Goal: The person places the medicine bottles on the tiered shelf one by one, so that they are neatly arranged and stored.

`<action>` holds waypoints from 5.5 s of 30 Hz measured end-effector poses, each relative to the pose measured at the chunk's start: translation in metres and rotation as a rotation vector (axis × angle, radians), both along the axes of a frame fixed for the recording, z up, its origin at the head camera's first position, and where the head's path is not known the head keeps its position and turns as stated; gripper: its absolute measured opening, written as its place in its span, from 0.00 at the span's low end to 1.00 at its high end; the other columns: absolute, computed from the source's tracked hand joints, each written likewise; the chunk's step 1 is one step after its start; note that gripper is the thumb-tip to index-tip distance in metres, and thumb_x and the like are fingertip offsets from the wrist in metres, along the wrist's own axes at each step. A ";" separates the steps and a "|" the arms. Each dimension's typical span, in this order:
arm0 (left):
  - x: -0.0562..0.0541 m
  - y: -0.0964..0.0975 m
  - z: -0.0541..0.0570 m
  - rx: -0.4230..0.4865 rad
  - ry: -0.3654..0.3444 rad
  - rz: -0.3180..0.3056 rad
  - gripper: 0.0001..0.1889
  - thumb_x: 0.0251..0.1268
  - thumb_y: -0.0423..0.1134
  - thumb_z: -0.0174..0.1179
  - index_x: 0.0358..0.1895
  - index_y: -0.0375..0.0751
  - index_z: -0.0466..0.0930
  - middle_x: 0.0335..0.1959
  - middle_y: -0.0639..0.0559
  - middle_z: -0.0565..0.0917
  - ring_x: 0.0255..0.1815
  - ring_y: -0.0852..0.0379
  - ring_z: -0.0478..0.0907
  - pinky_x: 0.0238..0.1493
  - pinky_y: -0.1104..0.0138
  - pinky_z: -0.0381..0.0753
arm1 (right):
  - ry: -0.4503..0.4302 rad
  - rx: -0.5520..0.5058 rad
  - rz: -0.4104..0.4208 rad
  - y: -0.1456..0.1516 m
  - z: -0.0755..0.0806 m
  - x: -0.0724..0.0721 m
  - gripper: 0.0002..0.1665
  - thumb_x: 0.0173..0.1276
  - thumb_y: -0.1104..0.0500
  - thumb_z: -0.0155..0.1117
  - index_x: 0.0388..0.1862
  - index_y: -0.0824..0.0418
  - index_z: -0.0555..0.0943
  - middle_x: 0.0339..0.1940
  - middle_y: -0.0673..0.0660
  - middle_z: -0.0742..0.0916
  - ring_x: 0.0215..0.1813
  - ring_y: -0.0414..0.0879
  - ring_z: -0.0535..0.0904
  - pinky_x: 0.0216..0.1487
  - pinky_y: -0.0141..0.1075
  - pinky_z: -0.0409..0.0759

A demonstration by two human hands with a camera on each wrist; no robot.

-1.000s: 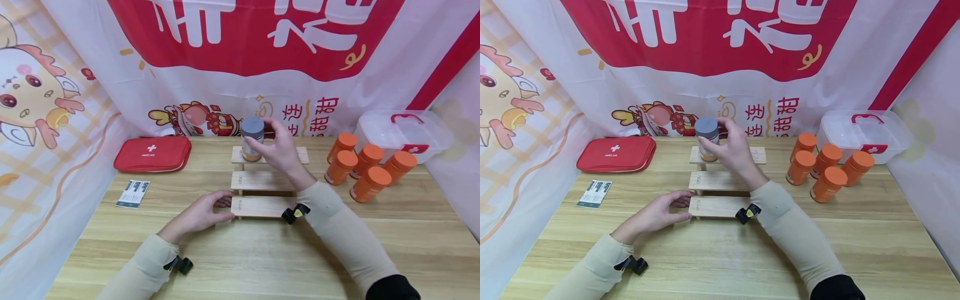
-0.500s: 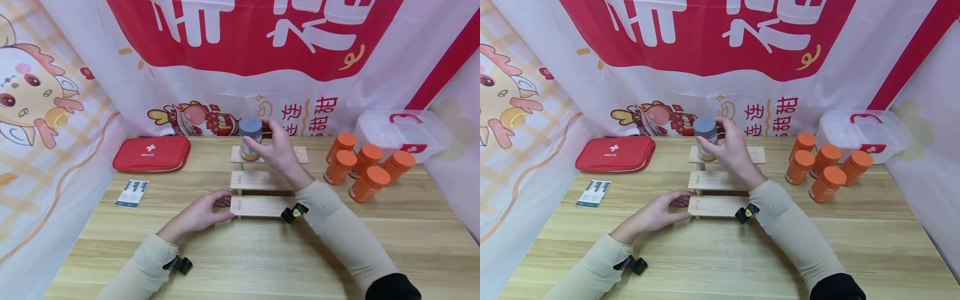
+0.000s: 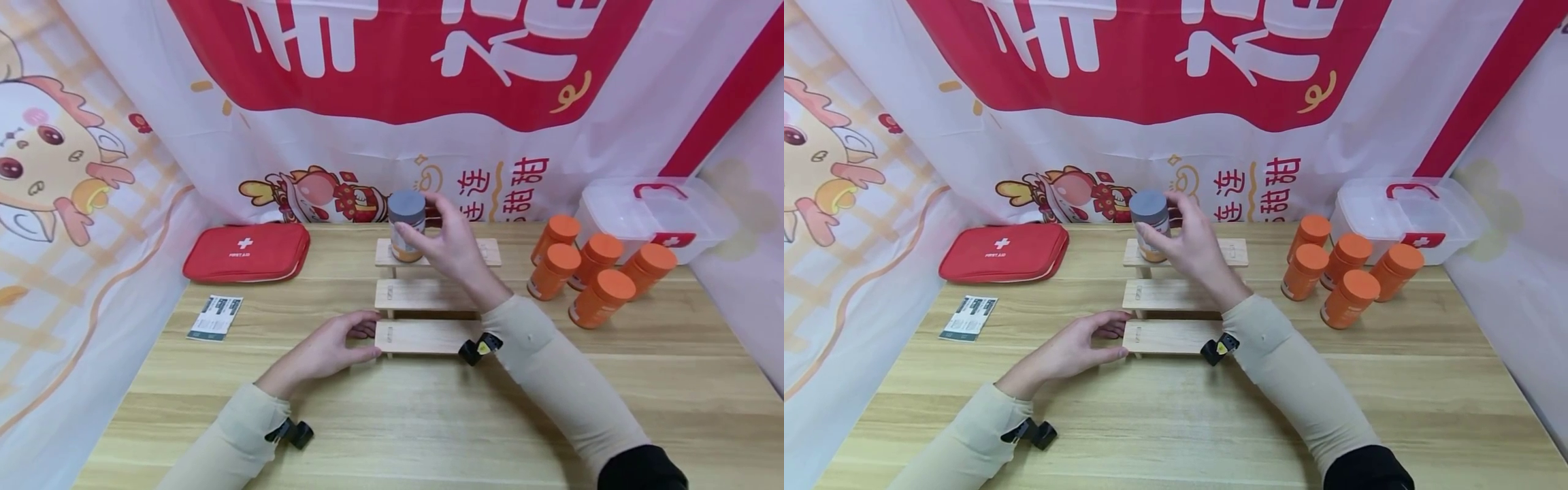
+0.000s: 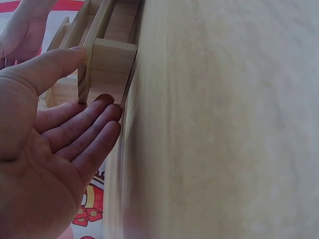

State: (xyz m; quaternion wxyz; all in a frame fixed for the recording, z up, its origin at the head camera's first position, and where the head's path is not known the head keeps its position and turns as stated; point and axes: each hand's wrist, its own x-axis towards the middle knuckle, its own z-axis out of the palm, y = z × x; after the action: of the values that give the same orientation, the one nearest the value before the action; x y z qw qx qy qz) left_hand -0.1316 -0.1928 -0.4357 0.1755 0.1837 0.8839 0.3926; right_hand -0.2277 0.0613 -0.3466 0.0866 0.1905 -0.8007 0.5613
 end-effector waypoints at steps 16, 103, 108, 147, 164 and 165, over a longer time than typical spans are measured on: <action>-0.001 0.002 0.001 -0.017 0.016 0.000 0.34 0.72 0.47 0.73 0.75 0.39 0.75 0.67 0.45 0.86 0.68 0.46 0.83 0.74 0.47 0.81 | 0.038 -0.030 0.040 0.026 0.004 0.016 0.38 0.76 0.55 0.73 0.79 0.64 0.72 0.72 0.62 0.83 0.73 0.55 0.80 0.79 0.49 0.77; 0.000 0.003 0.003 -0.009 0.015 -0.002 0.32 0.73 0.45 0.73 0.74 0.38 0.76 0.65 0.45 0.87 0.66 0.46 0.84 0.73 0.47 0.82 | -0.188 0.250 -0.462 0.276 -0.062 0.113 0.42 0.78 0.50 0.71 0.85 0.57 0.66 0.79 0.61 0.77 0.67 0.23 0.72 0.63 0.07 0.69; 0.001 0.004 0.004 -0.007 0.030 -0.014 0.31 0.73 0.44 0.72 0.74 0.36 0.76 0.64 0.45 0.87 0.66 0.45 0.85 0.72 0.47 0.83 | -0.273 0.266 -0.420 0.281 -0.072 0.109 0.47 0.79 0.47 0.69 0.88 0.57 0.60 0.83 0.69 0.72 0.76 0.47 0.75 0.57 0.07 0.72; 0.000 0.002 0.002 -0.021 0.022 -0.008 0.33 0.73 0.46 0.72 0.75 0.36 0.75 0.67 0.44 0.86 0.68 0.45 0.84 0.74 0.46 0.81 | -0.362 0.334 -0.455 0.281 -0.085 0.102 0.49 0.77 0.39 0.69 0.83 0.66 0.66 0.74 0.71 0.78 0.57 0.34 0.75 0.43 0.09 0.77; 0.000 0.003 0.001 -0.028 0.028 -0.008 0.32 0.73 0.45 0.72 0.75 0.36 0.75 0.65 0.45 0.87 0.66 0.46 0.84 0.73 0.47 0.82 | -0.322 0.283 -0.463 0.277 -0.087 0.102 0.45 0.76 0.45 0.72 0.80 0.68 0.68 0.72 0.70 0.78 0.49 0.18 0.72 0.46 0.09 0.77; 0.000 0.003 0.001 -0.027 0.028 -0.007 0.32 0.73 0.45 0.72 0.75 0.36 0.75 0.65 0.45 0.87 0.66 0.46 0.84 0.73 0.47 0.82 | -0.315 0.282 -0.464 0.277 -0.087 0.102 0.44 0.76 0.45 0.73 0.80 0.68 0.69 0.72 0.69 0.79 0.49 0.17 0.72 0.46 0.09 0.77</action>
State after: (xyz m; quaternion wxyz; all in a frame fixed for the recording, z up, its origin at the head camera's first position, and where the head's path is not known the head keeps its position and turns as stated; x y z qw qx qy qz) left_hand -0.1314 -0.1894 -0.4348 0.1670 0.1900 0.8909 0.3773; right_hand -0.1260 0.3384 -0.4336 0.0601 -0.0767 -0.8964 0.4325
